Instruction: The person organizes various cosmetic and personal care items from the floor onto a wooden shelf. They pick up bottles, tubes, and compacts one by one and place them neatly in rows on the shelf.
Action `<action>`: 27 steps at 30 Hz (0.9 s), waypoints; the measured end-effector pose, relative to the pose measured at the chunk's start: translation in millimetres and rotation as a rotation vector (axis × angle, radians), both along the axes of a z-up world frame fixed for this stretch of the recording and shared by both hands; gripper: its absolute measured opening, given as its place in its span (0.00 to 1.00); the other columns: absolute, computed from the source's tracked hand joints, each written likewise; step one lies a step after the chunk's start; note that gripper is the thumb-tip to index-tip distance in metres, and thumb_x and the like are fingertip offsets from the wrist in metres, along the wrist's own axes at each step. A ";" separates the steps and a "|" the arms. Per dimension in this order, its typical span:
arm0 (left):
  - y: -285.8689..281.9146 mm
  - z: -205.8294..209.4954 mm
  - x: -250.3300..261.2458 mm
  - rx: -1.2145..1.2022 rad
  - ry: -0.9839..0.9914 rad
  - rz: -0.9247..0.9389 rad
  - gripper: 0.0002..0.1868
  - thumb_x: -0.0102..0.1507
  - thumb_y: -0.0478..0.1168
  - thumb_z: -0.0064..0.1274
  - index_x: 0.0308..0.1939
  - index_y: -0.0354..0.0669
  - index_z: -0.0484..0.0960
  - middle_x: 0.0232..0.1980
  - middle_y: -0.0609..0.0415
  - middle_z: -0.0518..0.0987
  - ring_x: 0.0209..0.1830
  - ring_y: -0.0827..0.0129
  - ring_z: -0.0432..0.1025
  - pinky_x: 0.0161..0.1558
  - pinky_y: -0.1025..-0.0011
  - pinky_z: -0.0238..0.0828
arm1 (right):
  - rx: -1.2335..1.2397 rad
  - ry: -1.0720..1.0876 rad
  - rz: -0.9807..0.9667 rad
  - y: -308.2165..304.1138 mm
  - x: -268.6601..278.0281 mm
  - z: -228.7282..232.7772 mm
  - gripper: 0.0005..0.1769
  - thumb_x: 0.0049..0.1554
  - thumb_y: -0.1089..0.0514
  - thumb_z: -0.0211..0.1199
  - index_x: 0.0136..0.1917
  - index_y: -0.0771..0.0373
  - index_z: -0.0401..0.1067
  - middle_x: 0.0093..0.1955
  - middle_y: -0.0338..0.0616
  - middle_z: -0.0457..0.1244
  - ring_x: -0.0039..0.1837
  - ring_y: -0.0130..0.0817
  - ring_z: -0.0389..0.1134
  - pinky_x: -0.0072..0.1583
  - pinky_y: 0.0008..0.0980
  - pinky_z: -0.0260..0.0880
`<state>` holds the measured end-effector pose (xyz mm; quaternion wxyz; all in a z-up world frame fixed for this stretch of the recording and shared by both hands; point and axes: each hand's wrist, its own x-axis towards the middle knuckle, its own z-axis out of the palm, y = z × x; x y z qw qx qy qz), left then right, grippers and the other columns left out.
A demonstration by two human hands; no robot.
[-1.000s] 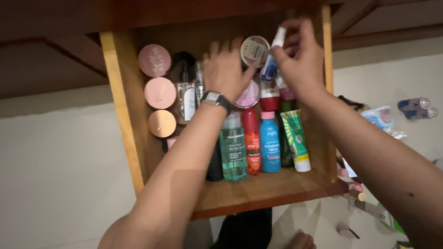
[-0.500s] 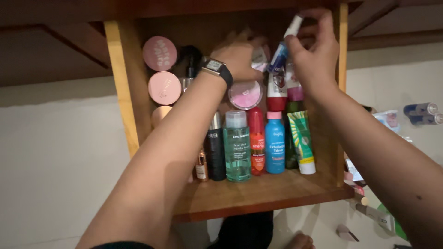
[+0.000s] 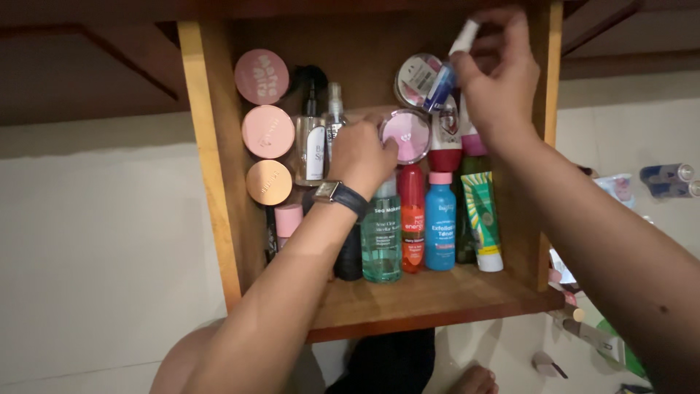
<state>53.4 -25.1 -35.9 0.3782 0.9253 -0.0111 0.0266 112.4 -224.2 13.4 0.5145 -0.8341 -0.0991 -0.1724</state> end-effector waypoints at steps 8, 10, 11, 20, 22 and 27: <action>36.6 24.4 -7.3 -0.011 -0.022 0.111 0.13 0.62 0.38 0.54 0.49 0.49 0.87 0.41 0.43 0.84 0.42 0.48 0.79 0.46 0.54 0.76 | 0.130 0.256 0.154 30.0 -1.4 -2.0 0.28 0.52 0.66 0.71 0.64 0.59 0.65 0.51 0.40 0.66 0.48 0.26 0.72 0.47 0.28 0.79; 57.8 34.5 -20.3 -0.093 -0.177 0.191 0.17 0.60 0.33 0.53 0.51 0.49 0.86 0.43 0.45 0.84 0.43 0.50 0.79 0.45 0.56 0.76 | -0.043 0.190 0.195 52.4 -3.6 -14.8 0.25 0.53 0.64 0.72 0.63 0.59 0.69 0.48 0.41 0.68 0.48 0.27 0.72 0.48 0.30 0.76; 65.3 38.7 -26.5 -0.070 -0.238 0.198 0.16 0.60 0.32 0.54 0.51 0.47 0.86 0.45 0.45 0.83 0.44 0.50 0.79 0.46 0.56 0.76 | -0.128 0.159 0.216 61.6 -4.6 -19.9 0.24 0.53 0.64 0.73 0.62 0.59 0.71 0.46 0.42 0.68 0.47 0.28 0.72 0.49 0.30 0.74; 74.0 35.6 -38.8 0.036 -0.334 0.159 0.24 0.54 0.30 0.62 0.56 0.42 0.81 0.54 0.44 0.74 0.51 0.46 0.74 0.52 0.56 0.73 | -0.587 0.298 0.278 104.7 11.4 -26.8 0.32 0.44 0.58 0.75 0.61 0.67 0.71 0.45 0.55 0.71 0.49 0.49 0.74 0.54 0.41 0.73; 76.1 31.0 -39.0 0.012 -0.317 0.181 0.24 0.55 0.29 0.61 0.57 0.42 0.81 0.54 0.43 0.74 0.51 0.46 0.75 0.52 0.56 0.74 | -0.558 0.312 0.302 103.3 12.4 -30.0 0.27 0.46 0.59 0.73 0.58 0.67 0.73 0.46 0.54 0.72 0.50 0.47 0.75 0.55 0.39 0.74; 74.3 30.6 -40.9 -0.042 -0.223 0.271 0.21 0.56 0.30 0.61 0.53 0.41 0.79 0.54 0.40 0.73 0.45 0.45 0.76 0.46 0.55 0.75 | -0.594 0.322 0.283 103.8 17.6 -32.0 0.22 0.47 0.57 0.75 0.54 0.66 0.76 0.44 0.54 0.72 0.48 0.47 0.75 0.54 0.40 0.73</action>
